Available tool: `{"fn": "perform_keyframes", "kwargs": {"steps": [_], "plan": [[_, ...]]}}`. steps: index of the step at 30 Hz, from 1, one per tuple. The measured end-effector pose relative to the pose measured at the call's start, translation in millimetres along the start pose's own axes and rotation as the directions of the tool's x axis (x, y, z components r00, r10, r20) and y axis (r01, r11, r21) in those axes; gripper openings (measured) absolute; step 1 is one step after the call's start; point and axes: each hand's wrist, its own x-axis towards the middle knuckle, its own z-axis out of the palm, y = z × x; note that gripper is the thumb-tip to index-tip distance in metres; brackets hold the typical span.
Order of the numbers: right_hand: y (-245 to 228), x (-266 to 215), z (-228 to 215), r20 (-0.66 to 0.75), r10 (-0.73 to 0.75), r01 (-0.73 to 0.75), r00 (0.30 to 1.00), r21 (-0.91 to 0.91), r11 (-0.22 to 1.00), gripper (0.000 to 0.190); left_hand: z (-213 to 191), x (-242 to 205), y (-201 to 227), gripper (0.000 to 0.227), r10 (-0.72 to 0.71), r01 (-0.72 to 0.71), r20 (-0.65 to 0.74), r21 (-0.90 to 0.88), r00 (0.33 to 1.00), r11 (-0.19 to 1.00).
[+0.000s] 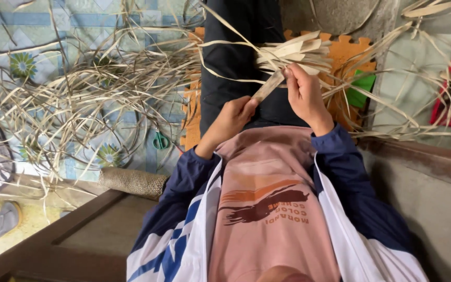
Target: Stripping thin fibers from bamboo stalks to prepare them for weaving or other uses.
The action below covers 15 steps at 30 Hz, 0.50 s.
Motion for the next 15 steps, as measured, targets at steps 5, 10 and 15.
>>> {"fn": "perform_keyframes", "kwargs": {"steps": [5, 10, 15], "plan": [[-8.8, -2.2, -6.1, -0.002, -0.088, 0.086, 0.996, -0.195, 0.977, 0.026, 11.4, 10.9, -2.5, 0.052, 0.003, 0.012, -0.099, 0.145, 0.995, 0.989], [-6.6, -7.4, 2.2, 0.117, -0.169, 0.202, 0.979, -0.398, 0.895, 0.025, 14.5, 20.9, -13.8, 0.051, -0.013, 0.030, -0.129, 0.133, 0.992, 0.991], [-18.4, -13.4, 15.9, 0.185, -0.162, 0.206, 0.969, -0.255, 0.945, 0.020, 18.1, 23.5, 8.0, 0.047, 0.079, -0.067, -0.131, 0.094, 0.988, 0.993]]}}
